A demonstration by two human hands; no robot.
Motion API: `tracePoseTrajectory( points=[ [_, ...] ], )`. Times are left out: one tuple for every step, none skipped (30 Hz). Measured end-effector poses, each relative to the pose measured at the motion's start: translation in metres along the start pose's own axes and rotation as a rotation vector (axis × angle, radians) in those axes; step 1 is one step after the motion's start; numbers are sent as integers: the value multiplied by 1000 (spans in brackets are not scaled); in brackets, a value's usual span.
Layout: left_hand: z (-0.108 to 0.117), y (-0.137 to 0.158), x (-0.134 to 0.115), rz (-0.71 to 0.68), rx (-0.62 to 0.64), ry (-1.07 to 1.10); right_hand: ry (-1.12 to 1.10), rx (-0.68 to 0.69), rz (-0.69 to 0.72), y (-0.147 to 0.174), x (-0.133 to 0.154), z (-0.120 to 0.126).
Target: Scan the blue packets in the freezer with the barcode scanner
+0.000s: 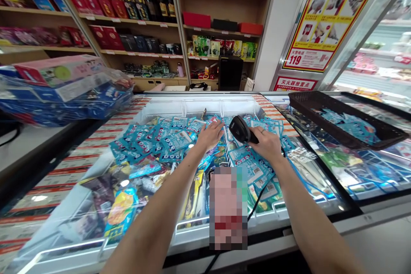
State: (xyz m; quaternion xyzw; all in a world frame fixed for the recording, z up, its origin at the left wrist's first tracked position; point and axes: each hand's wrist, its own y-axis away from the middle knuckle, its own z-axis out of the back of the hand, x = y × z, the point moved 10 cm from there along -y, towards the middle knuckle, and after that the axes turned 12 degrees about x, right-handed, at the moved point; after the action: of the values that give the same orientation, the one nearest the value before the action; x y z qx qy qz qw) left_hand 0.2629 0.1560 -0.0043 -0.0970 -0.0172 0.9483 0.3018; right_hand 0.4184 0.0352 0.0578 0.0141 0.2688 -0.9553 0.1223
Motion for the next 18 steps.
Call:
tracePoseTrajectory(
  points=[
    [-1, -1, -1, -5, 6, 0, 1, 6, 1, 0, 0, 0],
    [0, 0, -1, -7, -6, -1, 3, 13, 4, -1, 1, -1],
    [2, 1, 0, -3, -31, -2, 4, 19, 8, -1, 2, -1],
    [6, 4, 1, 11, -65, -4, 5, 26, 14, -1, 3, -2],
    [11, 7, 3, 35, -105, -6, 5, 31, 19, -1, 4, -2],
    [15, 10, 6, 64, -143, -9, 5, 34, 26, -1, 5, -3],
    [18, 14, 9, 92, -178, -12, 4, 36, 32, 0, 6, -4],
    [21, 16, 12, 114, -207, -16, 4, 37, 39, 0, 7, -4],
    [22, 19, 14, 129, -231, -19, 5, 37, 45, 0, 8, -4],
    [23, 20, 17, 143, -251, -19, 5, 36, 50, 0, 8, -5],
    [22, 20, 20, 157, -263, -12, 7, 35, 55, 1, 9, -5],
    [20, 19, 23, 173, -262, 3, 8, 33, 57, 1, 9, -5],
    [18, 18, 28, 196, -251, 26, 10, 31, 57, 1, 9, -5],
    [14, 15, 33, 221, -230, 54, 11, 31, 56, 1, 9, -5],
    [10, 13, 37, 243, -205, 79, 11, 32, 55, 1, 8, -5],
    [7, 11, 40, 255, -180, 97, 11, 35, 54, 1, 8, -6],
    [4, 8, 41, 255, -160, 104, 9, 38, 54, 1, 8, -6],
    [3, 7, 41, 248, -148, 105, 8, 42, 55, 1, 8, -6]
  ],
)
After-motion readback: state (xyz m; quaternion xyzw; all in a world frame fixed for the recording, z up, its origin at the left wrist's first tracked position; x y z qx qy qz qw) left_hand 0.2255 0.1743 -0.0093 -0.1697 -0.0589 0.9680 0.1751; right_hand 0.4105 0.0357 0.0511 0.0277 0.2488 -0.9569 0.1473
